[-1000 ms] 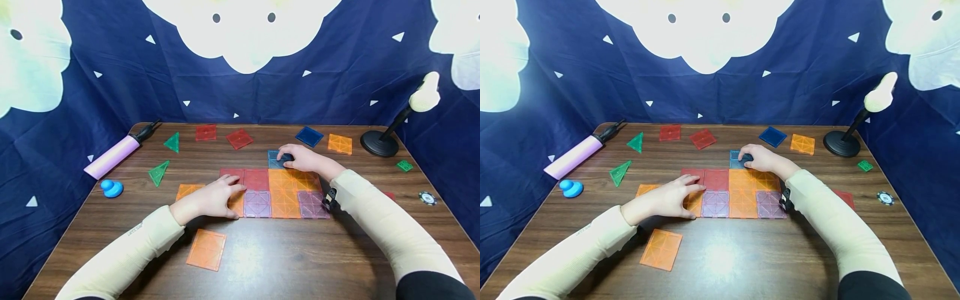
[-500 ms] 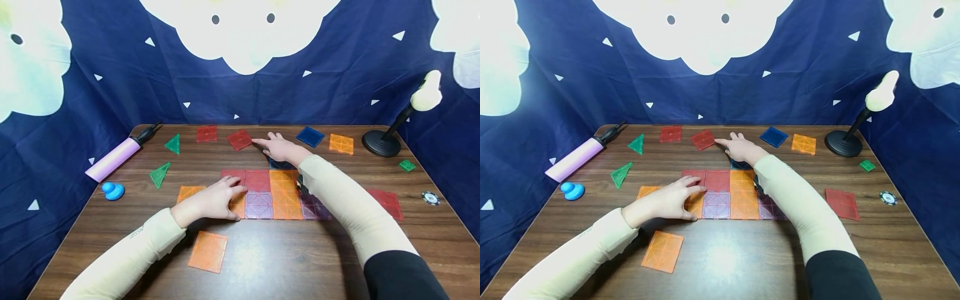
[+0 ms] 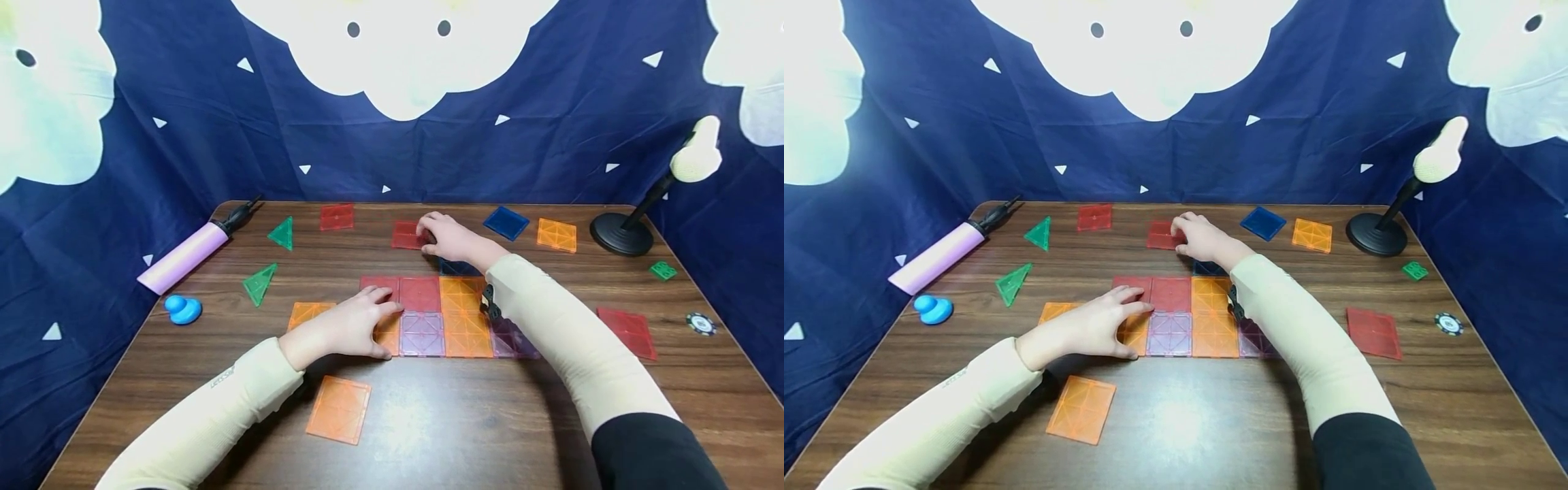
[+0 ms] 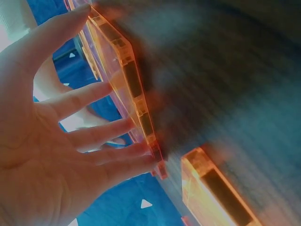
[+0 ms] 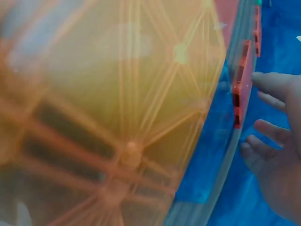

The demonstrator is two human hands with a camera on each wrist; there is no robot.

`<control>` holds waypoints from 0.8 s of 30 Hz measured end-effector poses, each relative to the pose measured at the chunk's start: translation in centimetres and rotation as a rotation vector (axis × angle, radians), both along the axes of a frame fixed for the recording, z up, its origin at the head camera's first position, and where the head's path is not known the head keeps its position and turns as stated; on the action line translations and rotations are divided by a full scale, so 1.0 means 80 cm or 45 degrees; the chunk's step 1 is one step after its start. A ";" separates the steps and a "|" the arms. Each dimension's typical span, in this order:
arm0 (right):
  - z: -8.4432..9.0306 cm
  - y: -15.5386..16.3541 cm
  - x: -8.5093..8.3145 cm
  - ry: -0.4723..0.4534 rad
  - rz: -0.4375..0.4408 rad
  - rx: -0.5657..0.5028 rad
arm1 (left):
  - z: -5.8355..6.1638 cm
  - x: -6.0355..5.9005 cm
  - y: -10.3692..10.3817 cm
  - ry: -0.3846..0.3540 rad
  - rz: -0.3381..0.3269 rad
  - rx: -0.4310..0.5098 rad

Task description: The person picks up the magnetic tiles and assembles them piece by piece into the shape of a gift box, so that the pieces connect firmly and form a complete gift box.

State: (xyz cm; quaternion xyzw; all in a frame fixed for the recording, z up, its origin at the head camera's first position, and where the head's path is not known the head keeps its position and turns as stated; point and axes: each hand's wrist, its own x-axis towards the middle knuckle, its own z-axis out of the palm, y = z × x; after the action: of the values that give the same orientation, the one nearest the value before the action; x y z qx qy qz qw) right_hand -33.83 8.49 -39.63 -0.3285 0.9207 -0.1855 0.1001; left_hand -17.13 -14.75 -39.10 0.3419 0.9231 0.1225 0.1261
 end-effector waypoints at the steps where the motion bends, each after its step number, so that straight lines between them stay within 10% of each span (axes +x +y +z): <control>1: 0.000 -0.002 -0.003 -0.007 -0.009 -0.024 | 0.001 -0.001 0.000 0.001 0.000 -0.001; 24: 0.010 -0.021 0.018 -0.112 0.139 0.076 | 0.003 -0.001 0.003 0.005 -0.018 0.031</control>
State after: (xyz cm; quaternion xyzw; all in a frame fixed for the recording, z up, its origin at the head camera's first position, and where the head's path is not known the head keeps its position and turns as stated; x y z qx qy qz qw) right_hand -32.43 6.84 -38.86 -0.3667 0.9012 -0.1665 0.1601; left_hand -17.22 -14.48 -38.84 0.3504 0.9193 0.1322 0.1208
